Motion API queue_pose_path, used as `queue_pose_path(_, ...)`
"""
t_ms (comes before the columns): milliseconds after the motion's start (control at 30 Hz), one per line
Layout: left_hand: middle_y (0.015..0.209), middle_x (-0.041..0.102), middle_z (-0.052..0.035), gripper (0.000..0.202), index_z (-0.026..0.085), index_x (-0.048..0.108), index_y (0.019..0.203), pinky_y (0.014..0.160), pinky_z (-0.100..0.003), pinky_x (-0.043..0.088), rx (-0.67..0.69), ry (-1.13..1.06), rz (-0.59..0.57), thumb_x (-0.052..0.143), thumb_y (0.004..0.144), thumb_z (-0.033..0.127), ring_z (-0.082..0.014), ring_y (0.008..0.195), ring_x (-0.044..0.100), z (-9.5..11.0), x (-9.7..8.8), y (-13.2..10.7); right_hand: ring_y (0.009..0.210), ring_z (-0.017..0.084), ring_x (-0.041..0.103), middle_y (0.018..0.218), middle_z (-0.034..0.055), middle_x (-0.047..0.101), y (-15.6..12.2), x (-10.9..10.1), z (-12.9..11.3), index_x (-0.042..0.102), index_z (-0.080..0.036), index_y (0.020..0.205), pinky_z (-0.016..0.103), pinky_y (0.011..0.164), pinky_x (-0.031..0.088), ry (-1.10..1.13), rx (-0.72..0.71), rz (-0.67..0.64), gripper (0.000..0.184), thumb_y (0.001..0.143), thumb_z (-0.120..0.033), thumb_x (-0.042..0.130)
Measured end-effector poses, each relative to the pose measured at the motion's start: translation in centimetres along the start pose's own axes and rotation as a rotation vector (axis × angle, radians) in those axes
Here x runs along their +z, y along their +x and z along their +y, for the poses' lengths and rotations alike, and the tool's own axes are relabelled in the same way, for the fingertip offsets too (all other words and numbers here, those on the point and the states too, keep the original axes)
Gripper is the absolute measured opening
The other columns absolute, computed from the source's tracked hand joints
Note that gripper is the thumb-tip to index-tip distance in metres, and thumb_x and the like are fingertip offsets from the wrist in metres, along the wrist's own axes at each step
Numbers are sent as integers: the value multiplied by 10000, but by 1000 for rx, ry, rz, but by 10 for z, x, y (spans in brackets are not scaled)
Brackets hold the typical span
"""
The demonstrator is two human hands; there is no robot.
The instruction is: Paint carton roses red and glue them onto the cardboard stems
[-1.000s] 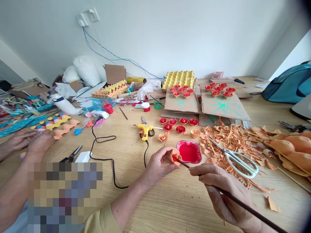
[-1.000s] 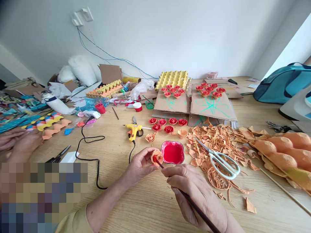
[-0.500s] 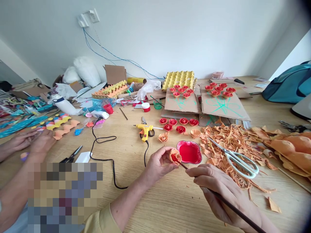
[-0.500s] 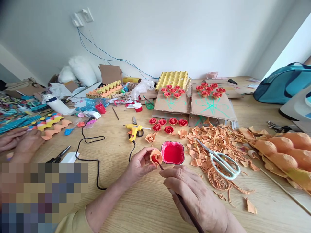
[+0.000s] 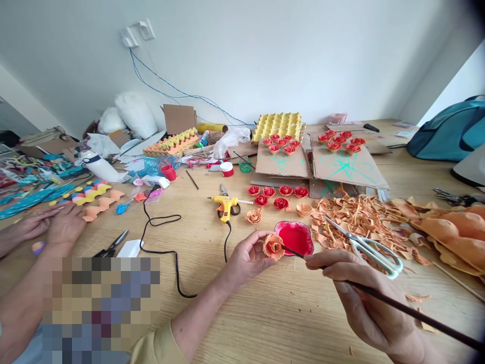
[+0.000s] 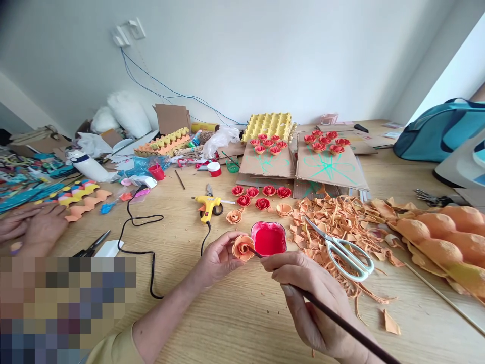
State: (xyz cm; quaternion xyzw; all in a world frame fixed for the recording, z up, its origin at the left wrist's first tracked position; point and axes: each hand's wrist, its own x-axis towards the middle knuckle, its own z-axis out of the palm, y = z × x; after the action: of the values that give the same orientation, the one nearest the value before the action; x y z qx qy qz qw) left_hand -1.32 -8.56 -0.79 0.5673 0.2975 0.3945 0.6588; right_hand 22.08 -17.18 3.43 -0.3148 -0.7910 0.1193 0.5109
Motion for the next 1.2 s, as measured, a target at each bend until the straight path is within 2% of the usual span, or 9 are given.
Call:
queue_pose_path(133, 1134, 717, -93, 492, 187, 639, 1198, 966, -330, 512, 42, 20, -41, 856, 790, 355, -216, 1061, 680, 0, 2, -1, 1025, 189, 737, 1129, 111, 732, -1, 5, 0, 559, -207, 1169, 302, 846, 612, 48, 41, 21, 327, 929, 0, 481)
queue_pose_path(400, 1150, 721, -97, 458, 194, 648, 1224, 946, -316, 515, 69, 108, -40, 825, 821, 320, -226, 1075, 677, -4, 0, -3, 1014, 147, 725, 1124, 124, 746, 4, 11, -7, 571, -178, 1120, 253, 888, 586, -148, -91, -102, 252, 954, -16, 472)
queue_pose_path(633, 1130, 719, -103, 437, 181, 648, 1215, 934, -319, 516, 99, 106, -49, 819, 829, 290, -219, 1055, 673, -4, 0, -2, 1032, 119, 709, 1119, 121, 733, 4, 12, -9, 561, -165, 1118, 205, 897, 566, -112, -80, -102, 192, 992, -51, 471)
queue_pose_path(767, 1116, 714, -90, 427, 190, 648, 1219, 929, -316, 510, 101, 83, -56, 815, 835, 277, -207, 1034, 664, -5, 1, -2, 1045, 133, 708, 1115, 128, 738, 6, 14, -10, 571, -157, 1114, 219, 909, 567, -157, -109, -124, 156, 1024, -87, 464)
queue_pose_path(933, 1113, 700, -77, 426, 195, 643, 1210, 913, -295, 509, 68, 37, -47, 821, 830, 271, -186, 1021, 644, -3, 2, -2, 1012, 121, 712, 1083, 109, 733, 5, 15, -10, 557, -163, 1131, 202, 893, 565, -111, -73, -128, 176, 1013, -71, 465)
queue_pose_path(1100, 1112, 691, -83, 446, 188, 648, 1192, 928, -306, 510, 38, 17, -31, 843, 807, 300, -198, 1038, 640, 0, 4, -2, 1061, 120, 713, 1153, 123, 711, -2, 16, -7, 539, -162, 1165, 192, 916, 560, -10, -31, -82, 241, 976, -21, 493)
queue_pose_path(1200, 1140, 681, -87, 457, 194, 653, 1211, 941, -316, 511, 22, 14, -43, 842, 810, 308, -197, 1045, 632, 0, 4, -2, 1084, 123, 714, 1191, 127, 704, -3, 17, -6, 533, -166, 1187, 190, 928, 558, -32, -28, -59, 261, 971, -21, 515)
